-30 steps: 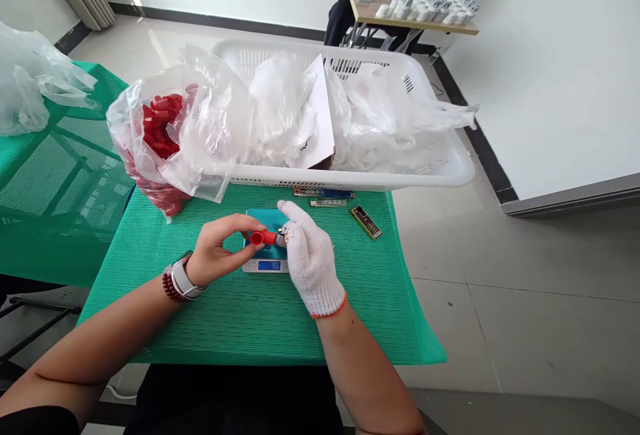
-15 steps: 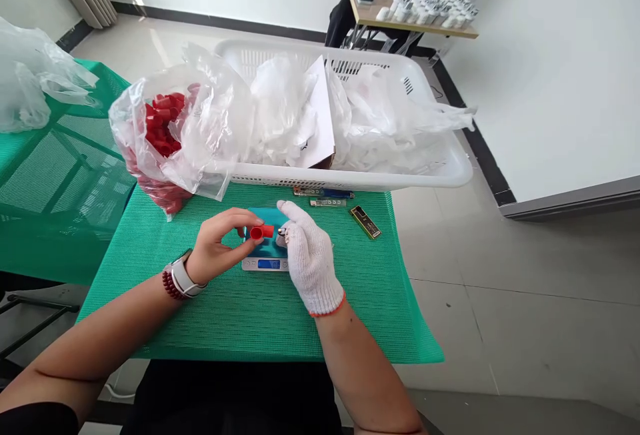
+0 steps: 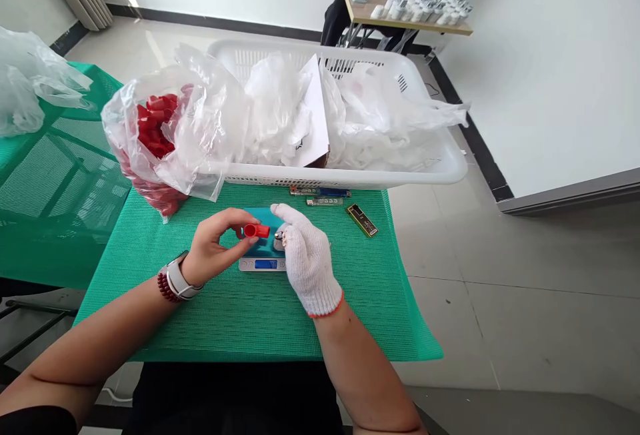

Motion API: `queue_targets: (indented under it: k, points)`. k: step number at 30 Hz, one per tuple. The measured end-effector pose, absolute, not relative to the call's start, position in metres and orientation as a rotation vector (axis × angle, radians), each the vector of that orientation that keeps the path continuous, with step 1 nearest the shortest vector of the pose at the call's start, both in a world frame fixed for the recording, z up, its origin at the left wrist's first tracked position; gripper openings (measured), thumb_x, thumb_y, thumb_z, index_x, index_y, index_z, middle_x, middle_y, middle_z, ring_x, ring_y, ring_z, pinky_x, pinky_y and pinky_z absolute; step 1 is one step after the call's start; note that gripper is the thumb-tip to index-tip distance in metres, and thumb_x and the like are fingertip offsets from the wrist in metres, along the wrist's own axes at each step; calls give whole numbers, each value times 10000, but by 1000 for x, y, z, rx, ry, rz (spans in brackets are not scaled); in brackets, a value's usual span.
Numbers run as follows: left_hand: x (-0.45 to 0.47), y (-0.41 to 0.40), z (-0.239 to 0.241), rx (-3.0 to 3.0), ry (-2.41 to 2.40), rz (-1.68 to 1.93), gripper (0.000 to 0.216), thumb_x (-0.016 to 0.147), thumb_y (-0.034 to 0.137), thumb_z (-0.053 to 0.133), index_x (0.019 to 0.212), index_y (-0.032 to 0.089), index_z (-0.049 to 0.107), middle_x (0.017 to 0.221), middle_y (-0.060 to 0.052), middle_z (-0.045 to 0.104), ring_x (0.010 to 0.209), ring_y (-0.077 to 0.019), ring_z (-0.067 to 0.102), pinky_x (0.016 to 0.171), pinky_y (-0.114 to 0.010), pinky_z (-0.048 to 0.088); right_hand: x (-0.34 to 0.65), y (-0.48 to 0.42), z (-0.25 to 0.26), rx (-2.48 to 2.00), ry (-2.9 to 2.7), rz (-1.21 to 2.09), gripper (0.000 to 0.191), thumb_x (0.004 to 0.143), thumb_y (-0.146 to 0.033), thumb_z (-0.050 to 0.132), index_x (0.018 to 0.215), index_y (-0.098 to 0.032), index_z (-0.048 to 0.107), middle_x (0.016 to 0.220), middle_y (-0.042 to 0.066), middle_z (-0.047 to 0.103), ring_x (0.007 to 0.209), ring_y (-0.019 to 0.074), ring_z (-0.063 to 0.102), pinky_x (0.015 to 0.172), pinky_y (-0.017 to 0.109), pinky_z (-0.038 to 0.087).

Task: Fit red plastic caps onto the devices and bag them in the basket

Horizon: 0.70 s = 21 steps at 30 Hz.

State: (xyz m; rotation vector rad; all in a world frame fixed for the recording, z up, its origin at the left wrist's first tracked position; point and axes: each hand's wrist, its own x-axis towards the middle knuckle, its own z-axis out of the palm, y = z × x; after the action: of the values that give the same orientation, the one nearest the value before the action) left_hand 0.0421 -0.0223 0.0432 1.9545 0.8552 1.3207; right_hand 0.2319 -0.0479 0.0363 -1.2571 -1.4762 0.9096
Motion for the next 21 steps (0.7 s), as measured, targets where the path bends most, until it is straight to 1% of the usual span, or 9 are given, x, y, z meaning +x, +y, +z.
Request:
queue_targets:
  k: [3,5,7,9,14,16,19,21]
  points:
    - [43,-24,45,1998,766,1279,215,861,110,666,1063,183,658,960,-73,735,802,-140,671,646,-237,564,233,-47,38,-1294,-1495,856,458,1013,-399,368,1322,-177,623,910,73,714,762,183,664,702,347,568]
    - [42,-25,45,1995,767,1270,213,861,129,678,1064,187,653,953,-67,737,787,-137,675,651,-240,567,233,-47,39,-1335,-1528,827,463,1016,-399,358,1329,-187,625,1007,91,723,811,195,680,719,353,576]
    - [42,-25,46,1982,807,1292,203,854,164,705,1048,186,650,922,-54,735,735,-125,664,635,-233,565,233,-46,39,-1356,-1561,826,465,1014,-402,352,1327,-197,629,1079,96,721,799,188,685,711,348,583]
    - [41,-25,47,1962,861,1325,193,848,184,720,1026,181,645,876,-38,727,679,-109,643,611,-223,557,232,-46,40,-1352,-1579,842,468,1010,-405,352,1311,-190,640,1070,94,725,767,177,681,704,342,586]
    - [41,-24,46,1938,926,1323,181,853,172,710,1015,183,630,845,-22,712,657,-100,638,600,-220,547,231,-48,38,-1317,-1546,895,466,1010,-403,358,1281,-167,656,877,71,720,732,177,664,682,339,575]
    - [41,-24,45,1957,890,1287,177,860,169,700,1022,186,631,873,-31,716,674,-106,644,605,-227,547,231,-48,37,-1312,-1511,911,454,1007,-396,370,1291,-175,648,888,64,719,712,169,657,669,333,569]
    - [41,-26,45,1995,813,1257,189,867,162,685,1046,191,631,939,-49,723,719,-117,656,625,-236,552,232,-47,37,-1322,-1504,890,459,1006,-409,379,1296,-174,645,979,78,726,745,171,669,700,340,574]
    - [41,-27,45,2002,802,1259,196,861,177,699,1044,193,630,938,-45,722,707,-114,649,622,-232,547,233,-47,38,-1340,-1519,882,466,1011,-420,369,1290,-175,650,1046,90,727,773,174,680,714,341,578]
